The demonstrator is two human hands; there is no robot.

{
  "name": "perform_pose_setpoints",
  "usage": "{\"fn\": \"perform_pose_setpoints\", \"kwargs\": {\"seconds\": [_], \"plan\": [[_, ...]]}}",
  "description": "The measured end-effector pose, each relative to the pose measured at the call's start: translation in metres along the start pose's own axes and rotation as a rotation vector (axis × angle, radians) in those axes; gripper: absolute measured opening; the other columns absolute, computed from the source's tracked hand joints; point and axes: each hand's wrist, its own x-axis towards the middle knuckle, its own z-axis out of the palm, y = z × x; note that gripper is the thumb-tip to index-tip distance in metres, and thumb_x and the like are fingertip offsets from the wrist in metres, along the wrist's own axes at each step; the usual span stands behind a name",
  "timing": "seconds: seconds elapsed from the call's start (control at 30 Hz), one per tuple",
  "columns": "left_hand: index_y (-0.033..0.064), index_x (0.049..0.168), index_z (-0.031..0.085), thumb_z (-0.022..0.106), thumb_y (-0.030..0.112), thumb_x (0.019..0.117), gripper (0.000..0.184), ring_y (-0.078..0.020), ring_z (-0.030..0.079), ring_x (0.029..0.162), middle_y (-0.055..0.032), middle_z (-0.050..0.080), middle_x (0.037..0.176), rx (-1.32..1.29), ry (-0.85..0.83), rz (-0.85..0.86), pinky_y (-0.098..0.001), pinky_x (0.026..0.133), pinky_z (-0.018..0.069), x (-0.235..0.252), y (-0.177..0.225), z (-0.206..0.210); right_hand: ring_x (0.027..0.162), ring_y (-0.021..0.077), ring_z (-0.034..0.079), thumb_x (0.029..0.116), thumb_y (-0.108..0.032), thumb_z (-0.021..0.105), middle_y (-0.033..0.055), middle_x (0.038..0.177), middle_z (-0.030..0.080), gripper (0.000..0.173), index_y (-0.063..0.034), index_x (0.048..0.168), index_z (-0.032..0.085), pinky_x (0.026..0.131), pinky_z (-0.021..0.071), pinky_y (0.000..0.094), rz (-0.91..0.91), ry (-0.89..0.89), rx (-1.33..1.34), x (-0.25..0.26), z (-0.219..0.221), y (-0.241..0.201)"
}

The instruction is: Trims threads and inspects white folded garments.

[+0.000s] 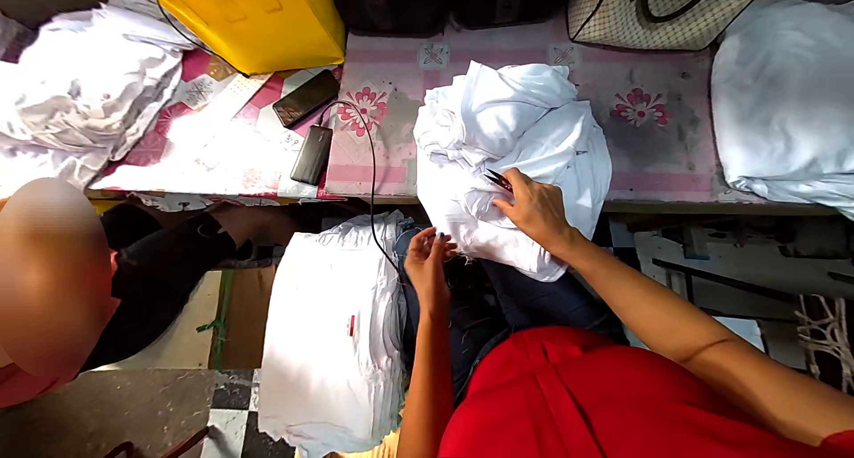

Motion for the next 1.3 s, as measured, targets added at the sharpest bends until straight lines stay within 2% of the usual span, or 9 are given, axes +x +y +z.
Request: {"fn": "perform_pose_setpoints", "kwargs": {"seconds": [0.13,0.3,0.4,0.5,0.6,0.73,0.8,0.93,1.3], "plan": [[-0.0085,0.132,0.055,0.070,0.004,0.0930,0.044,-0.0180,0.073,0.080,-0.0187,0.070,0.113,0.268,-0.196,0.086,-0.0346,0.073,0.0631,0.014,-0.004,0.046,0.059,0.0362,0.065,0.0909,-0.008,0.066,0.0168,0.076,0.066,0.017,0.0008,0.105,0.066,0.047,0.0468,0.0504,-0.004,0.084,-0.039,0.005,0.010,0.000],[-0.0081,0.093,0.074,0.076,0.004,0.0870,0.014,-0.0232,0.071,0.072,-0.0171,0.072,0.081,0.671,-0.078,0.553,-0.0388,0.073,0.0593,0.019,-0.019,0.062,0.058,0.0283,0.066,0.0873,-0.003,0.067,0.0146,0.073,0.068,0.013,0.0029,0.099,0.068,0.050,0.0512,0.0425,-0.215,0.225,0.100,-0.012,-0.030,0.023],[-0.0056,0.100,0.077,0.067,-0.003,0.0884,0.015,-0.0282,0.073,0.077,-0.0190,0.073,0.084,0.777,-0.084,0.844,-0.0387,0.074,0.0604,0.011,-0.035,0.045,0.062,0.0270,0.068,0.0891,-0.006,0.068,0.0135,0.076,0.070,0.008,-0.0002,0.093,0.071,0.054,0.0534,0.0409,-0.278,0.194,0.016,-0.038,-0.045,0.051],[-0.0023,0.101,0.079,0.063,-0.001,0.0921,0.018,-0.0311,0.075,0.081,-0.0182,0.075,0.088,0.948,-0.124,0.733,-0.0449,0.074,0.0608,-0.002,-0.039,0.023,0.074,0.0404,0.070,0.0945,-0.007,0.064,0.0197,0.084,0.071,0.018,-0.0015,0.109,0.072,0.065,0.0524,0.0604,0.058,-0.208,0.045,-0.061,-0.047,0.068],[-0.0012,0.103,0.078,0.059,0.007,0.0985,0.021,-0.0388,0.072,0.101,-0.0213,0.075,0.103,1.090,-0.199,0.304,-0.0586,0.089,0.0535,-0.013,-0.009,0.009,0.073,0.0254,0.060,0.1005,-0.020,0.066,0.0139,0.083,0.065,0.024,0.0001,0.114,0.069,0.071,0.0502,0.0474,0.343,-0.279,0.348,-0.059,-0.068,0.055],[-0.0084,0.111,0.072,0.073,0.014,0.0929,0.029,-0.0334,0.072,0.089,-0.0262,0.070,0.107,0.840,-0.172,0.547,-0.0446,0.079,0.0604,-0.012,-0.007,0.023,0.052,0.0001,0.037,0.1128,-0.029,0.030,-0.0089,0.066,0.041,0.040,-0.0071,0.109,0.063,0.050,0.0342,0.0173,0.584,-0.463,0.925,-0.041,-0.080,0.012],[-0.0079,0.117,0.070,0.073,0.014,0.0929,0.033,-0.0325,0.072,0.091,-0.0259,0.069,0.112,0.811,-0.199,0.643,-0.0435,0.079,0.0604,-0.005,-0.017,0.036,0.047,-0.0001,0.032,0.1138,-0.032,0.028,-0.0098,0.062,0.037,0.042,-0.0079,0.106,0.062,0.046,0.0296,0.0164,0.648,-0.604,1.072,-0.033,-0.068,0.000],[-0.0030,0.092,0.076,0.064,0.002,0.0934,0.013,-0.0287,0.073,0.079,-0.0170,0.072,0.085,0.863,-0.166,0.769,-0.0414,0.073,0.0600,0.009,-0.031,0.047,0.045,0.0009,0.030,0.1140,-0.035,0.029,-0.0094,0.059,0.036,0.044,-0.0082,0.101,0.062,0.043,0.0268,0.0167,0.733,-0.657,1.100,-0.028,-0.043,-0.005],[-0.0033,0.090,0.075,0.065,0.001,0.0873,0.011,-0.0167,0.067,0.066,-0.0132,0.070,0.078,0.708,-0.199,0.778,-0.0275,0.062,0.0560,-0.005,-0.031,0.042,0.042,-0.0001,0.026,0.1138,-0.035,0.031,-0.0107,0.055,0.032,0.041,-0.0106,0.095,0.058,0.042,0.0240,0.0161,0.807,-0.799,1.130,-0.037,-0.035,0.003]]}}
